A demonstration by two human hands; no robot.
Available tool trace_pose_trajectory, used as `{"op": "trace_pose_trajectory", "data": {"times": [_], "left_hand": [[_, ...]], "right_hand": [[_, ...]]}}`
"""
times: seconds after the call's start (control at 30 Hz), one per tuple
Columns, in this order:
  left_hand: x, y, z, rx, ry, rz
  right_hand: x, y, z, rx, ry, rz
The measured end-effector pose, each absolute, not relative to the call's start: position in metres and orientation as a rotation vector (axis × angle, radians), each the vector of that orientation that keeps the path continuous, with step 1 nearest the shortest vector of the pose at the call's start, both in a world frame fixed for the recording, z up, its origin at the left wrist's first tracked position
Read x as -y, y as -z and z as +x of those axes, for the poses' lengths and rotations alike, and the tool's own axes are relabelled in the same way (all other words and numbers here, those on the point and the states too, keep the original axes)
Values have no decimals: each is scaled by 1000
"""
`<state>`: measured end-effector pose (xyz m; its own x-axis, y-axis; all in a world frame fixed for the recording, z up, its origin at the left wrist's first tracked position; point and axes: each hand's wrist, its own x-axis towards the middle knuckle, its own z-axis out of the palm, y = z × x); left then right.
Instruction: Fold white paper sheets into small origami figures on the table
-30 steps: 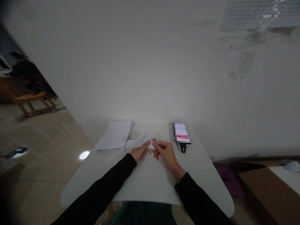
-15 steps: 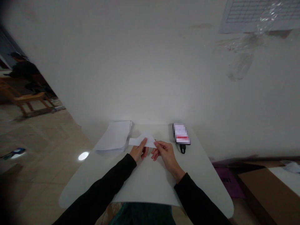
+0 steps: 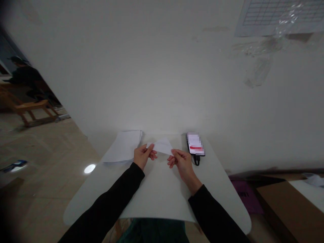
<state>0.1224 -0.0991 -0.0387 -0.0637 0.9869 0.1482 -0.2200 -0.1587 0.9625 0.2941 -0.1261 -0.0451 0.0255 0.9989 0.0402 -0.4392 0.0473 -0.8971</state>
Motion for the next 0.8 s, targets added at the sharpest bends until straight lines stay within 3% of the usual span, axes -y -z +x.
{"op": "trace_pose_trajectory", "data": {"times": [0.57,0.8], "left_hand": [[101,37,121,-1018,-1637,1168],[103,36,121,-1091,-1750,1146]], "right_hand": [[128,44,293,722,-1460,-880],[128,45,294,937,-1333,-845]]}}
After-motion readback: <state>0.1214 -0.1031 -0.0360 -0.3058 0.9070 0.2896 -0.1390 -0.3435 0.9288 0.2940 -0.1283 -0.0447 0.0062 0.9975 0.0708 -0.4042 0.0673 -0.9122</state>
